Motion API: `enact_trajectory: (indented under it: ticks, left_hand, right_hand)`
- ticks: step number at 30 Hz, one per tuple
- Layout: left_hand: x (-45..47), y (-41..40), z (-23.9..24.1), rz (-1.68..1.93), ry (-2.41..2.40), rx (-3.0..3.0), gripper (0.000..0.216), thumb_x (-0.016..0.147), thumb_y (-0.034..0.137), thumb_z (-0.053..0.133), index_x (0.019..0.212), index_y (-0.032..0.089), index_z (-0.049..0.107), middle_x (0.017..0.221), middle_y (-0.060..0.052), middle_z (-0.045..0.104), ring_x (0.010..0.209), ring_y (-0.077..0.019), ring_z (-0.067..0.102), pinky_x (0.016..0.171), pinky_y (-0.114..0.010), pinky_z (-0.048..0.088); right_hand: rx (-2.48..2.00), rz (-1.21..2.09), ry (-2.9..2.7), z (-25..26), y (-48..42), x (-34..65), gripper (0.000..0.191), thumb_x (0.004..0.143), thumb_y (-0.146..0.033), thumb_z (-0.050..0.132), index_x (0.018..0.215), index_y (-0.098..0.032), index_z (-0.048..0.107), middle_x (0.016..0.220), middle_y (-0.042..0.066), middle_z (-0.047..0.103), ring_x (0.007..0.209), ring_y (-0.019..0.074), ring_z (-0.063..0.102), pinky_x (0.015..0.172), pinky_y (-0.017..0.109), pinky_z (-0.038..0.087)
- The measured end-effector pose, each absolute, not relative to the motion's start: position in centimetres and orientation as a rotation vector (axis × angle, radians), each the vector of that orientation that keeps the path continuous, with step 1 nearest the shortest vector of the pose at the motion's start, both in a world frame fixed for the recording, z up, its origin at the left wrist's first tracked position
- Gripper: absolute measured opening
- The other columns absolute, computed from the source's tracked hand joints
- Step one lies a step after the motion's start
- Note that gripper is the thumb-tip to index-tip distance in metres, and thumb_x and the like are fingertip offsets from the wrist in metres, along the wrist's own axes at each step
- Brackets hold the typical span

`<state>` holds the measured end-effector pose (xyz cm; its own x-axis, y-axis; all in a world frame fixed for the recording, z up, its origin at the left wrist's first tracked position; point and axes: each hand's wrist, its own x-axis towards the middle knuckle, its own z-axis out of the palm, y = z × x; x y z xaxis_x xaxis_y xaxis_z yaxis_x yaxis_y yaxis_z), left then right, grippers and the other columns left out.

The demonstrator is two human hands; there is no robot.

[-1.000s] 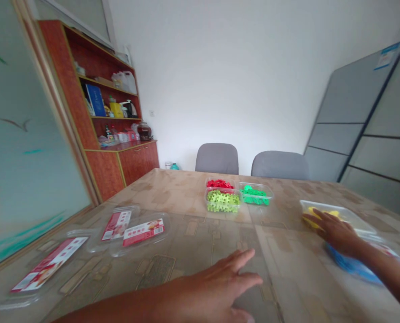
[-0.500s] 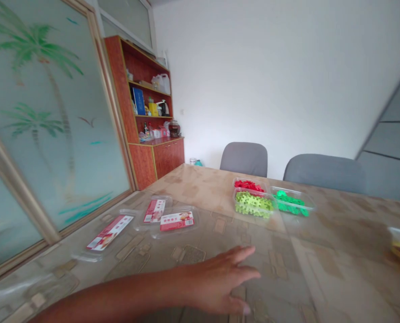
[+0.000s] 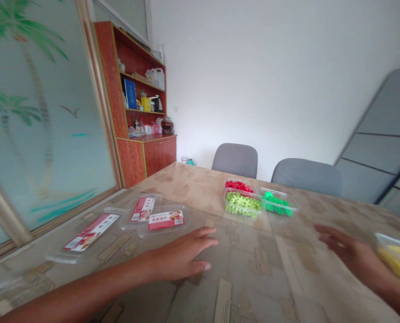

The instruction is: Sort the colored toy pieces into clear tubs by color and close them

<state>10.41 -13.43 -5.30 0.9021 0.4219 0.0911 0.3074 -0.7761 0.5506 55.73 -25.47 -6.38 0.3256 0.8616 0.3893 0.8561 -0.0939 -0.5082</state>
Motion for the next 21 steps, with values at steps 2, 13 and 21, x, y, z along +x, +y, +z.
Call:
enact_trajectory:
  ticks: [2,13,21]
  left_hand:
    - [11.5,-12.8,-5.5,0.336,0.550,2.497,0.054,0.084,0.030,0.058,0.135,0.022,0.044,0.150,-0.009,0.030,0.136,-0.0242,0.029,0.110,-0.039,0.026]
    - [20.8,-5.8,-6.7,0.793,0.739,1.997,0.050,0.078,0.015,0.059,0.127,0.019,0.048,0.135,-0.011,0.049,0.128,-0.0262,0.041,0.106,-0.042,0.032]
    - [20.5,-7.0,-7.2,0.843,0.849,1.679,0.041,0.080,0.009,0.050,0.120,0.016,0.047,0.124,-0.012,0.054,0.110,-0.0213,0.056,0.084,-0.031,0.050]
  right_hand:
    - [-1.830,0.271,-1.424,-6.8,-23.0,52.2,0.046,0.072,-0.058,0.055,0.099,-0.024,0.066,0.102,0.010,0.073,0.083,0.0324,0.070,0.070,0.042,0.058]
    - [-1.734,0.518,-1.109,-8.1,-13.1,45.5,0.039,0.074,-0.053,0.055,0.090,-0.018,0.063,0.088,0.007,0.071,0.061,0.0205,0.069,0.047,0.028,0.054]
    - [-1.692,0.619,-1.024,-8.0,-13.7,43.6,0.021,0.070,-0.040,0.055,0.077,-0.021,0.055,0.064,0.003,0.066,0.050,0.0186,0.065,0.047,0.029,0.053]
